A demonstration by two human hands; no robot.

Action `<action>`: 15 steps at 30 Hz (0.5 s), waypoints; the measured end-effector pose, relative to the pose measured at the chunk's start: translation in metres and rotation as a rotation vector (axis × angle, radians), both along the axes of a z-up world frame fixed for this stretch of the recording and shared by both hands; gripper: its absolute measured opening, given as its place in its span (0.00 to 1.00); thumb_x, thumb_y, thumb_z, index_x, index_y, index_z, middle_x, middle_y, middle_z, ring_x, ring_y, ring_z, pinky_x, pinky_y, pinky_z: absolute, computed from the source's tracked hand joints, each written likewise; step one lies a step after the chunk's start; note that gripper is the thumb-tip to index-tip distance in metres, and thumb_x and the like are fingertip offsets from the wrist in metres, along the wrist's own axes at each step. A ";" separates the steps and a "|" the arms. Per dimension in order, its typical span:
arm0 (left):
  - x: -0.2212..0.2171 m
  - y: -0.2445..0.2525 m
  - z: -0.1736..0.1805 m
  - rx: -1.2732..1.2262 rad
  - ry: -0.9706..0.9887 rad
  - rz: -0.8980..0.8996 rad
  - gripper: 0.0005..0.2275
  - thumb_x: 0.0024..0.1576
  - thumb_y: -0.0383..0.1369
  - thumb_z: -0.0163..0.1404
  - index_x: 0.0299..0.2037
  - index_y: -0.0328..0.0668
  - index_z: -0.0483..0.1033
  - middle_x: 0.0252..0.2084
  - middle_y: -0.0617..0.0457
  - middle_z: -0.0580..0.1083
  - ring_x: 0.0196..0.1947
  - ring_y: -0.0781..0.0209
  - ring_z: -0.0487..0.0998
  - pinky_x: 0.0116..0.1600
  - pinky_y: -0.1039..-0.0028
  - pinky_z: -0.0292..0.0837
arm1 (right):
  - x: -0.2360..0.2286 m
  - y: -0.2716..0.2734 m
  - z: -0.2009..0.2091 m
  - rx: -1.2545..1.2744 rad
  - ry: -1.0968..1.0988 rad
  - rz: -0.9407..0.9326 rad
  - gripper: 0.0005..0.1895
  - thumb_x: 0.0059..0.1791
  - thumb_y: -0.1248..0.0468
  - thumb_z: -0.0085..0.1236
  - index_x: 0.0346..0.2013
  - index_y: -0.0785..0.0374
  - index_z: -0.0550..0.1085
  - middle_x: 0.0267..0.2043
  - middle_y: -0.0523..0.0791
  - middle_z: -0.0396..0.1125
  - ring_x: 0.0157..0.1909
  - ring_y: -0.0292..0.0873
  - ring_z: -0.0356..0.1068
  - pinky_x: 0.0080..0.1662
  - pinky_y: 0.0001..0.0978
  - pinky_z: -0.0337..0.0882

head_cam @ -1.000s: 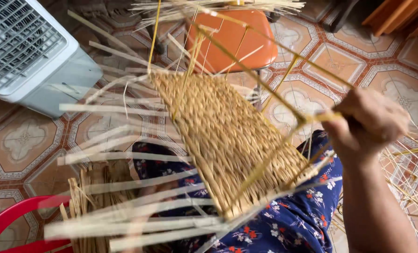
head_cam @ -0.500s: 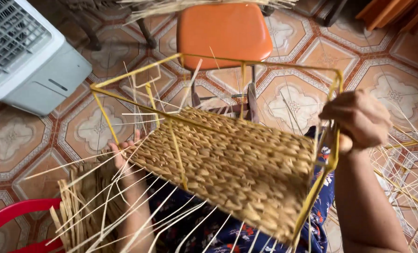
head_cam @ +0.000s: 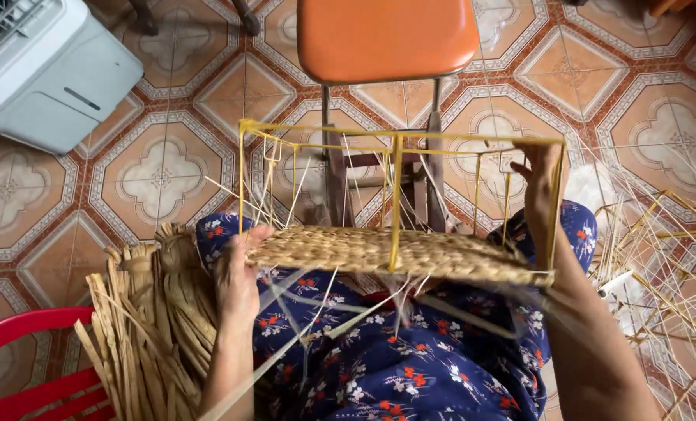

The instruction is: Weaving dried plant fibers around a structural frame to create a basket or decorative item.

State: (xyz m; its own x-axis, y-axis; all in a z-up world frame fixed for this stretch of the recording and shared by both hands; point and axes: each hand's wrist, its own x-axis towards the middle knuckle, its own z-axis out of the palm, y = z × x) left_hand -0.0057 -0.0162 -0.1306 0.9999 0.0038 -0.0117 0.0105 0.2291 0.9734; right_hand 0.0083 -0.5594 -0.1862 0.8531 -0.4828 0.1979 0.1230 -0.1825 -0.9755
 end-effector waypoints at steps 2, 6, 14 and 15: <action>0.002 -0.010 0.026 0.152 0.014 -0.036 0.22 0.70 0.49 0.35 0.52 0.42 0.78 0.52 0.44 0.79 0.52 0.58 0.81 0.60 0.58 0.77 | 0.020 -0.012 -0.005 -0.001 0.026 0.090 0.38 0.57 0.30 0.28 0.58 0.57 0.70 0.64 0.47 0.68 0.69 0.49 0.64 0.62 0.48 0.70; 0.034 -0.027 0.037 0.422 0.145 -0.031 0.24 0.68 0.49 0.29 0.56 0.46 0.77 0.44 0.48 0.82 0.38 0.60 0.85 0.48 0.64 0.82 | 0.060 -0.027 0.002 0.011 0.216 0.199 0.40 0.54 0.28 0.30 0.55 0.59 0.70 0.61 0.49 0.68 0.65 0.52 0.65 0.57 0.52 0.69; 0.040 -0.027 0.027 0.504 0.249 -0.002 0.26 0.67 0.51 0.27 0.61 0.49 0.76 0.48 0.47 0.82 0.43 0.59 0.81 0.45 0.64 0.77 | 0.037 -0.035 0.028 0.122 0.334 0.245 0.36 0.56 0.36 0.42 0.65 0.60 0.65 0.67 0.48 0.64 0.62 0.52 0.67 0.57 0.46 0.70; 0.033 -0.022 0.022 0.448 0.144 0.026 0.25 0.67 0.51 0.31 0.63 0.47 0.73 0.54 0.46 0.79 0.51 0.58 0.79 0.52 0.65 0.75 | 0.022 -0.041 0.029 0.181 0.248 0.135 0.34 0.56 0.42 0.50 0.67 0.63 0.64 0.64 0.52 0.65 0.60 0.53 0.68 0.56 0.45 0.70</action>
State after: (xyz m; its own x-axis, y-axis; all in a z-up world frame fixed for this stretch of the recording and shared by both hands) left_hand 0.0269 -0.0380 -0.1083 0.9878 0.0649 -0.1417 0.1524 -0.2110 0.9655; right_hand 0.0299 -0.6001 -0.1569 0.9233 -0.3702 -0.1021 -0.1105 -0.0013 -0.9939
